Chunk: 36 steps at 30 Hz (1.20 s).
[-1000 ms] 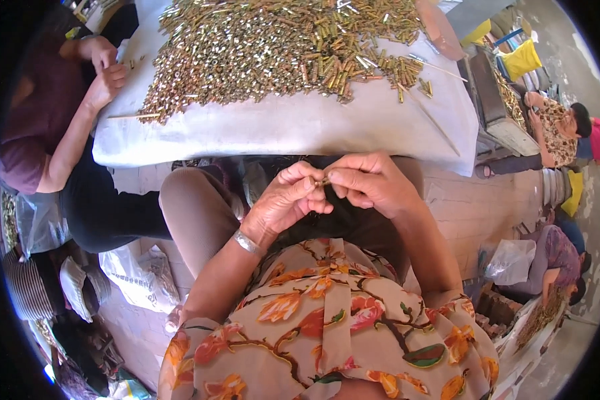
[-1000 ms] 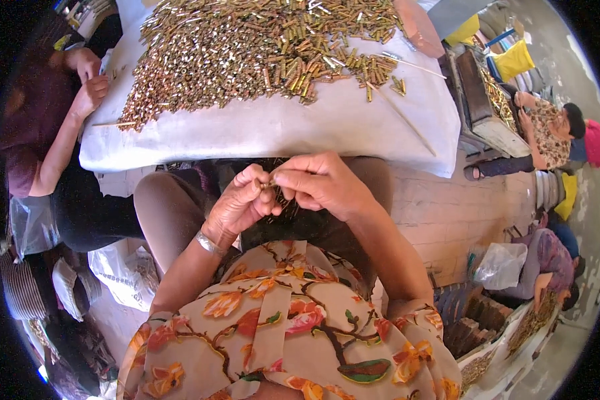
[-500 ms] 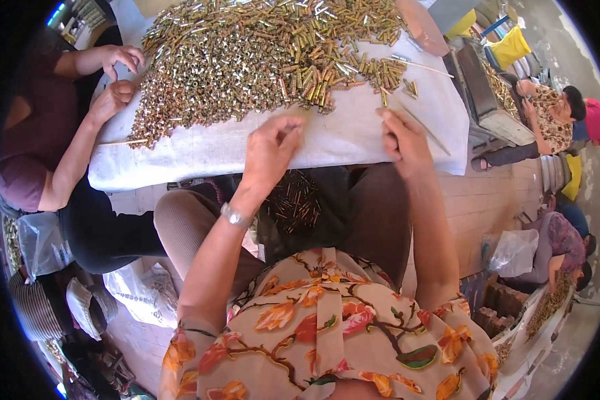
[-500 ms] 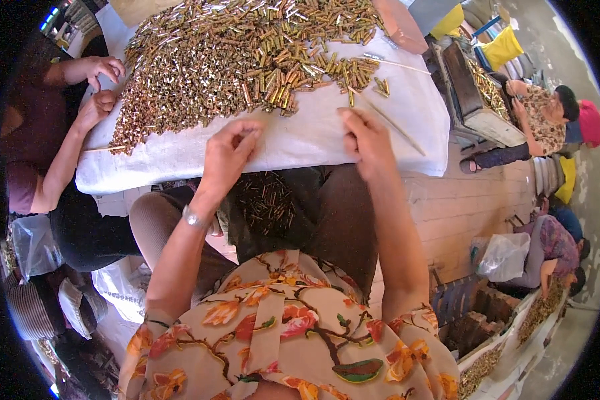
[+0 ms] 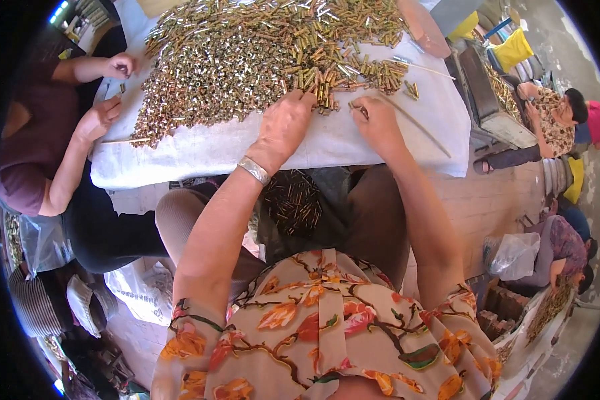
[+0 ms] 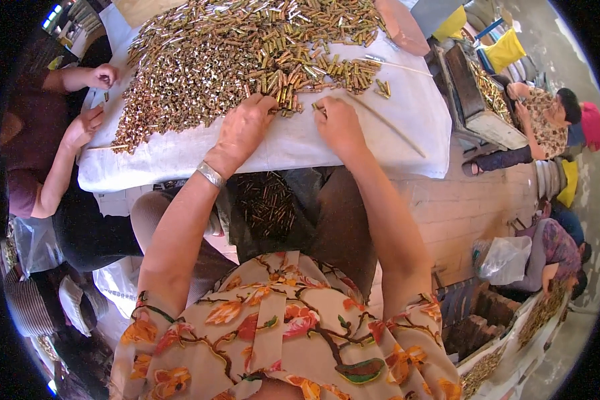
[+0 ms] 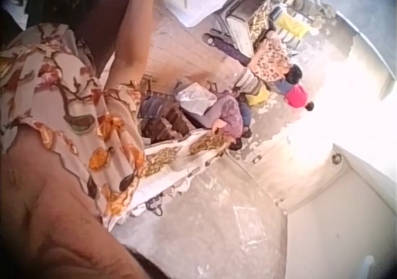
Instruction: The person assembles small metal hardware components by picking pins and metal sleeves from a pile on the table, inserting the pins into the sleeves by hand, and placing the assembled pieces onto a cloth on their lap.
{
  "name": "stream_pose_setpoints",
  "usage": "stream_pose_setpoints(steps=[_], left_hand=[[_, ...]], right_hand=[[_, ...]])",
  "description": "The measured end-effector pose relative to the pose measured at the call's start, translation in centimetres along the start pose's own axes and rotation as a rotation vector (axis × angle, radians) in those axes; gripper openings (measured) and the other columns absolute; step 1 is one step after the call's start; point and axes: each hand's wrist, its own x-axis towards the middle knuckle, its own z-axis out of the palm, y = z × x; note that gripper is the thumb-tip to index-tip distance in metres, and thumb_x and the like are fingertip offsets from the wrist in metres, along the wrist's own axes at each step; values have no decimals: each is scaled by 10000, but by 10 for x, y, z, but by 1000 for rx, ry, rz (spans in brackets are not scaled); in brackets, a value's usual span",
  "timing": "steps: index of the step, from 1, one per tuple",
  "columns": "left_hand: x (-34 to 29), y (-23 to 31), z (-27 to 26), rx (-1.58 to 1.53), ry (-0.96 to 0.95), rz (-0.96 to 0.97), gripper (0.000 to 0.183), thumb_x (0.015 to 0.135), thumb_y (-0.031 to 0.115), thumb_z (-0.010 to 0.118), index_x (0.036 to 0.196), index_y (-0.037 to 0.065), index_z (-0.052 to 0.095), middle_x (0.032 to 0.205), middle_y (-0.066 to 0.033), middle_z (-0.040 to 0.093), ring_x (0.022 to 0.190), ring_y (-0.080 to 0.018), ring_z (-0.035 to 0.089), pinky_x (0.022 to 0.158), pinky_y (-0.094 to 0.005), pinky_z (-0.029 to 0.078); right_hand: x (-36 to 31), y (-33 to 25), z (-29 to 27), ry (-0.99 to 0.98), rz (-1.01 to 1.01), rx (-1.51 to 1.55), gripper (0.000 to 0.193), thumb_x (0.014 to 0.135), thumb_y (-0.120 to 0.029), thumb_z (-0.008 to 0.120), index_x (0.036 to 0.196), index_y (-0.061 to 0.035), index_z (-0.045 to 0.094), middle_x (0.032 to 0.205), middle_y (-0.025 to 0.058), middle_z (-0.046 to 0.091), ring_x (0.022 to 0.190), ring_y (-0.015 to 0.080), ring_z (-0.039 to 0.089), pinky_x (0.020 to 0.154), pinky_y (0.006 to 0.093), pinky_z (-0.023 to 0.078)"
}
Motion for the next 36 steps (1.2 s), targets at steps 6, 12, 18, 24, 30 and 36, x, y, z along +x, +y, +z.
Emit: stream_pose_setpoints(steps=[6, 12, 18, 24, 30, 36], left_hand=[[-28, -2, -11, -26, 83, 9, 139, 807, 66, 593, 941, 45, 620, 909, -147, 594, 875, -327, 614, 756, -406, 512], [-33, 5, -21, 140, 55, -2, 176, 798, 9, 542, 934, 57, 643, 897, -150, 587, 828, -347, 605, 739, -417, 510], [-58, 3, -37, -741, -130, -396, 183, 835, 6, 623, 1017, -6, 609, 903, -123, 641, 822, -224, 655, 770, -312, 540], [-102, 28, -52, -1800, -7, -660, 171, 901, 44, 600, 1060, -18, 612, 979, -78, 659, 892, -168, 654, 825, -280, 553], [-118, 41, -55, -1697, 96, -664, 201, 889, 25, 605, 1085, -12, 628, 1024, -97, 665, 911, -168, 655, 840, -290, 557], [-126, 44, -53, -1674, 167, -615, 210, 880, 4, 607, 1088, -7, 640, 1037, -92, 668, 913, -145, 646, 831, -287, 552]], right_hand=[[-17, -14, -4, -11, -41, -104, 174, 781, -74, 588, 945, -15, 599, 840, 225, 606, 776, 409, 596, 700, 455, 475], [-22, -31, -10, -22, 36, 255, 251, 838, -80, 614, 1087, -61, 588, 801, 81, 621, 541, 134, 497, 501, 301, 410], [-57, -88, -31, -196, 442, 1042, 186, 868, -114, 650, 1029, -40, 592, 733, -25, 558, 483, 6, 351, 401, 179, 235], [-85, -121, -16, -54, 280, 935, 184, 861, -77, 663, 1020, -28, 584, 821, -17, 599, 658, 29, 514, 578, 174, 421], [-95, -132, -8, -17, 141, 769, 165, 869, -40, 654, 1018, -16, 585, 880, -4, 628, 726, 7, 493, 647, 172, 427], [-98, -135, -5, 1, 126, 732, 170, 864, -44, 662, 1014, -17, 586, 852, -2, 636, 700, 1, 485, 626, 168, 421]])
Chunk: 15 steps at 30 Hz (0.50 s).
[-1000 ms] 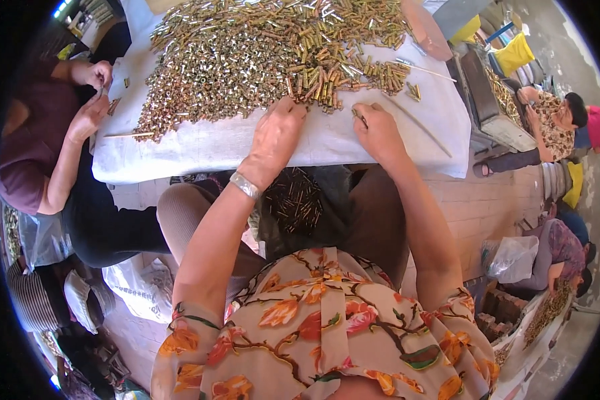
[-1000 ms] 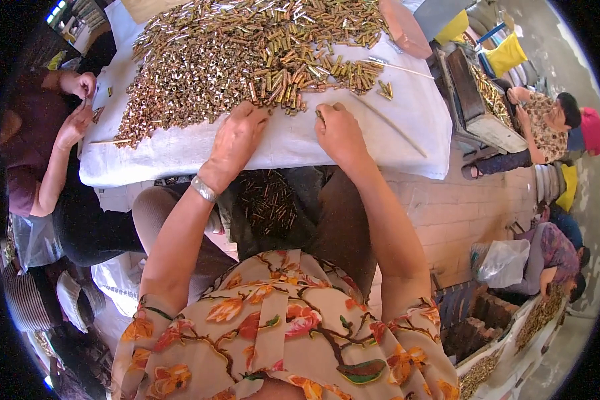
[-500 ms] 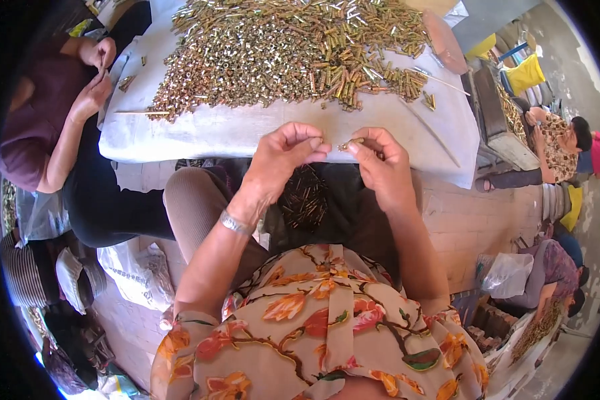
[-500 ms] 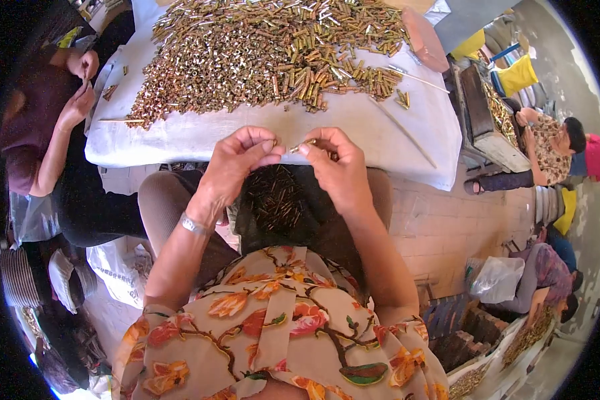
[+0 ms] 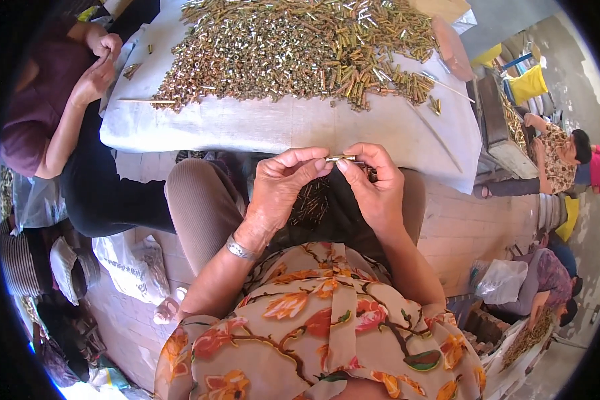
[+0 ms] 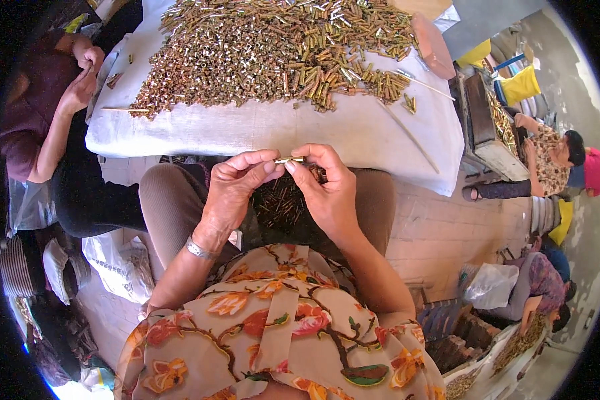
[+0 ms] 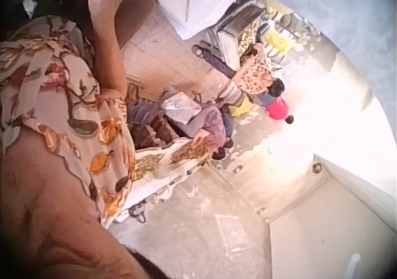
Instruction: The person assembles small metal hardware components by picking pins and metal sleeves from a pile on the table, inserting the pins into the sleeves by hand, and placing the assembled pieces onto a cloth on their lap.
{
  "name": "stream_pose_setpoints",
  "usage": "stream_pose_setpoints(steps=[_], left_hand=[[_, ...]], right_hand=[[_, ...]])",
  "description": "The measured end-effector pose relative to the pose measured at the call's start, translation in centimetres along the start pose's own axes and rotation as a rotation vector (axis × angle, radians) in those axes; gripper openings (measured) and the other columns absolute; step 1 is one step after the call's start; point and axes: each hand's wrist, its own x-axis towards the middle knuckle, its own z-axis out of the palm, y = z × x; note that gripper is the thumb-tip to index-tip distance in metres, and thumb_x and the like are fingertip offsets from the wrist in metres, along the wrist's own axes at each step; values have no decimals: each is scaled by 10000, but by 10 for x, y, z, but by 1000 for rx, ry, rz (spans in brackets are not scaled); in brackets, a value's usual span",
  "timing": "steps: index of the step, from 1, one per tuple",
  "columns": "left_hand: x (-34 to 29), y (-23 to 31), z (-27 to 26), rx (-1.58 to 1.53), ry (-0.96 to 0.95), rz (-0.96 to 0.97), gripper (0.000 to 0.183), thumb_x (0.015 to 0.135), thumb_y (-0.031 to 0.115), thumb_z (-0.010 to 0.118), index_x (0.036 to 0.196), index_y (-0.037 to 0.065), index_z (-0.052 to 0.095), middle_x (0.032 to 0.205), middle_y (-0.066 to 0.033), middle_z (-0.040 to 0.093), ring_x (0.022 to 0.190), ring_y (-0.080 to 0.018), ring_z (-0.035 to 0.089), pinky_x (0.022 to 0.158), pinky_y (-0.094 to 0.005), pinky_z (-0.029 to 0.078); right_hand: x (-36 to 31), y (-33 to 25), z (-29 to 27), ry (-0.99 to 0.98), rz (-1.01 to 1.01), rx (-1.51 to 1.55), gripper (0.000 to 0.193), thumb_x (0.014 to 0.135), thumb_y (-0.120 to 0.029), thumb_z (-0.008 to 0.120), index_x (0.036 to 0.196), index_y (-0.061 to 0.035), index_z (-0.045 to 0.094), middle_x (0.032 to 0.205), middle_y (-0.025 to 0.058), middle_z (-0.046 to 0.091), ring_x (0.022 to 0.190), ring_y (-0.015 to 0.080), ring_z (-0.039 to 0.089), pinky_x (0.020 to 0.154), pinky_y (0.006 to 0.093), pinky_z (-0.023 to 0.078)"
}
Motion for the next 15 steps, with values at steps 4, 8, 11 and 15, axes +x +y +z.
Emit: stream_pose_setpoints(steps=[4, 8, 11, 15], left_hand=[[-3, 0, 0, 123, 1, 63, 206, 885, 8, 603, 1089, -10, 627, 1055, -89, 664, 926, -136, 640, 835, -278, 546], [-3, 4, 4, 94, -7, 70, 237, 890, 11, 599, 1127, -8, 604, 1076, -86, 658, 950, -130, 631, 843, -274, 539], [-5, 4, 6, 66, 8, 68, 257, 881, -17, 609, 1137, -15, 591, 1041, -58, 653, 908, -108, 627, 812, -248, 537], [-6, 4, 9, 70, 20, 103, 248, 883, -32, 599, 1130, -21, 579, 1041, -66, 655, 913, -105, 624, 813, -244, 536]], right_hand=[[-1, 0, 0, 4, -37, 1, 167, 867, -47, 658, 1013, -17, 584, 853, 2, 643, 700, 0, 483, 623, 166, 419], [-3, 0, 0, 10, -29, -22, 163, 874, -50, 651, 1019, -16, 584, 858, 2, 645, 684, -1, 469, 609, 165, 410], [-4, -4, 5, 32, -79, -15, 162, 876, -53, 651, 1022, -18, 588, 856, -2, 644, 670, -5, 457, 594, 162, 402], [-6, -1, 2, 17, -53, -34, 158, 876, -47, 650, 1021, -18, 592, 863, -4, 646, 681, -4, 468, 605, 161, 410]])
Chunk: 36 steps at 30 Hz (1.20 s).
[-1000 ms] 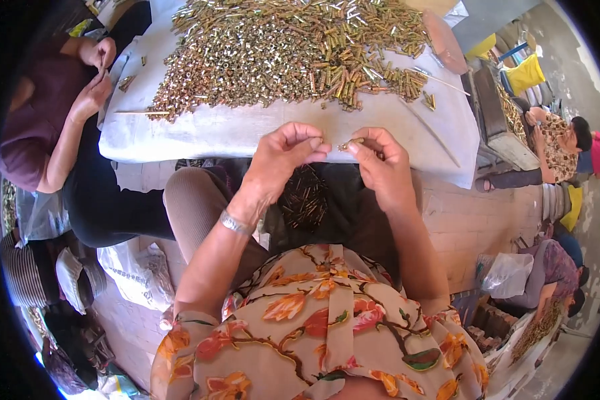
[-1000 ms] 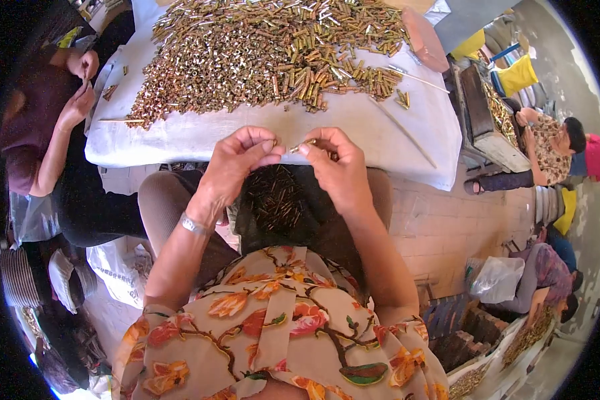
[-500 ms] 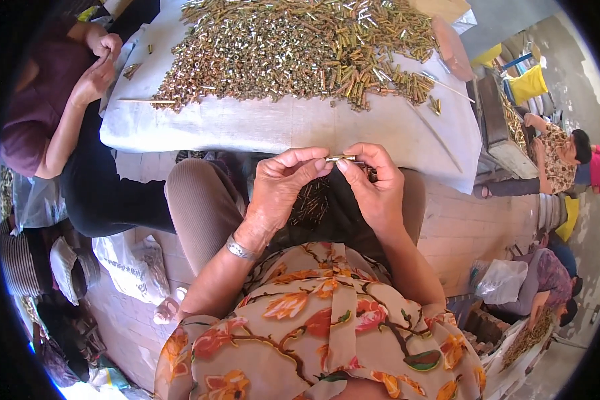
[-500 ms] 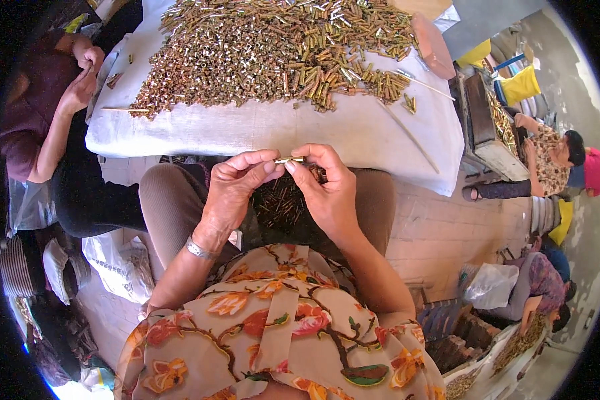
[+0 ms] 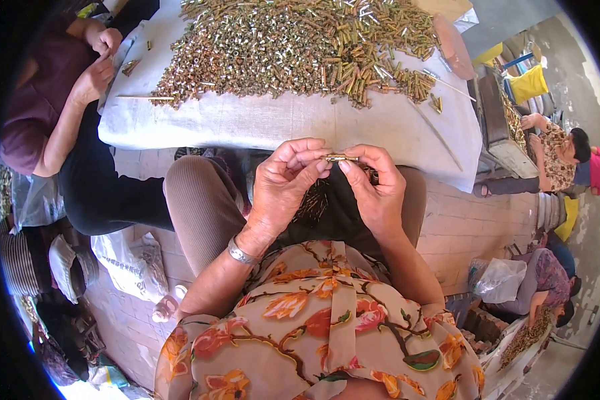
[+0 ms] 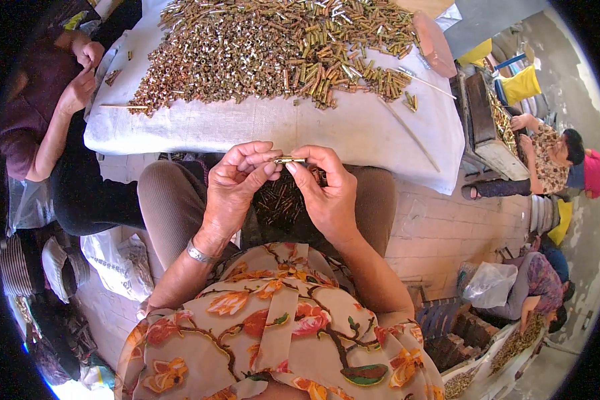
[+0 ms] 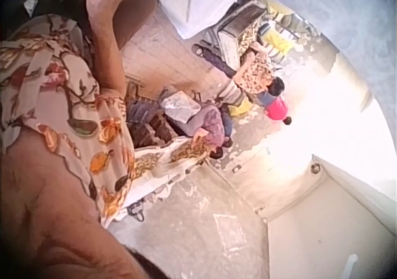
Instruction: The person assembles small metal hardware components by picking pins and metal sleeves from a pile on the table, inserting the pins into the sleeves by hand, and placing the assembled pieces onto a cloth on their lap.
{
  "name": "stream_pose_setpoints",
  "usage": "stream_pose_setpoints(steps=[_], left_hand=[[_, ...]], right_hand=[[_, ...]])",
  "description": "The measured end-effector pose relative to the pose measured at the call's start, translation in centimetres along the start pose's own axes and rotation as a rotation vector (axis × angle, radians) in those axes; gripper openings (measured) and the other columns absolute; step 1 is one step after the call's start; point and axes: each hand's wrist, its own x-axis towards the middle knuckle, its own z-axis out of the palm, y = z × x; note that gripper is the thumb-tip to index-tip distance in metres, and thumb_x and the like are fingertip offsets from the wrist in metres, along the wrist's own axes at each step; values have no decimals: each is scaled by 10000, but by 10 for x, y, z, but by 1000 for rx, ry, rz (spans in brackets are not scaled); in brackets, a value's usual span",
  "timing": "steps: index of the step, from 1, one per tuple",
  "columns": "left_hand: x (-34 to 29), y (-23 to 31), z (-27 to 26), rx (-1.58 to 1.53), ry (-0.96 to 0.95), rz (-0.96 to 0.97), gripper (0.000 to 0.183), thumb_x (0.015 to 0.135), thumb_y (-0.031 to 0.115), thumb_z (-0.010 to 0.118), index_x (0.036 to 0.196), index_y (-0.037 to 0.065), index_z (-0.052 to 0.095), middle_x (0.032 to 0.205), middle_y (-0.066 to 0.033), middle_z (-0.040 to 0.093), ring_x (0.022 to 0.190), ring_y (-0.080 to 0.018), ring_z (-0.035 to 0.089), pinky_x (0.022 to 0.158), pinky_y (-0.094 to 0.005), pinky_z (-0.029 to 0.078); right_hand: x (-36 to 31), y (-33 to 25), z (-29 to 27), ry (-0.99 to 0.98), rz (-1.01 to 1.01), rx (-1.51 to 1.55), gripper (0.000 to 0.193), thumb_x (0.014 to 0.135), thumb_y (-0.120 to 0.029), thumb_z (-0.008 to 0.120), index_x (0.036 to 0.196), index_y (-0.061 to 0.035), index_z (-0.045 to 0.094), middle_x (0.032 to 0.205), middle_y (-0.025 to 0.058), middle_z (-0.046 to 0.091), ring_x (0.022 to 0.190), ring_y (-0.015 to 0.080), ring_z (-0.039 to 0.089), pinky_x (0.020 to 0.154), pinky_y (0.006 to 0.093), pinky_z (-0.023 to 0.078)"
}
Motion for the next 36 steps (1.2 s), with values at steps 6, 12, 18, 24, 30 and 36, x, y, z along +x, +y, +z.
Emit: stream_pose_setpoints(steps=[6, 12, 18, 24, 30, 36], left_hand=[[-2, 2, -4, 319, -43, 81, 263, 882, -59, 580, 1142, -24, 571, 1076, -100, 653, 977, -131, 625, 848, -252, 528], [0, 14, -1, 675, -73, 185, 201, 861, -24, 628, 1062, -13, 630, 964, -57, 685, 870, -106, 652, 776, -234, 536], [8, 27, -19, 178, -292, -170, 208, 840, 14, 668, 1046, -2, 652, 912, -69, 687, 777, -121, 659, 721, -243, 548], [13, 12, -21, -119, -504, -376, 156, 867, 67, 652, 1009, 3, 658, 893, -97, 679, 723, -127, 650, 658, -255, 559], [28, 0, -2, -167, -320, -410, 196, 903, 170, 628, 1057, 50, 628, 778, -45, 655, 597, -113, 611, 558, -235, 532], [116, -21, -2, 1282, -28, 419, 234, 842, 211, 676, 1020, 69, 622, 797, -91, 651, 650, -229, 641, 583, -336, 519]], right_hand=[[-1, 10, -1, 17, -188, -114, 158, 867, -35, 656, 1012, -20, 594, 854, 22, 656, 688, 25, 530, 614, 182, 446], [0, 12, -8, -37, -238, -266, 167, 860, -18, 656, 1016, -26, 594, 830, 37, 653, 699, 55, 578, 620, 211, 482], [3, 3, -25, -295, 139, 273, 144, 913, -84, 603, 1032, -5, 588, 812, 48, 655, 550, 54, 521, 468, 198, 401], [-3, -1, -22, -374, 400, 589, 152, 926, -125, 589, 1007, 3, 575, 754, 32, 606, 471, 10, 399, 400, 170, 275], [3, 16, -25, -301, 589, 940, 139, 954, -176, 528, 984, -45, 559, 772, 28, 596, 494, 39, 454, 394, 174, 307], [86, 55, -52, -38, 582, 726, 207, 891, -249, 621, 981, -64, 595, 780, 16, 595, 592, 100, 546, 419, 214, 379]])
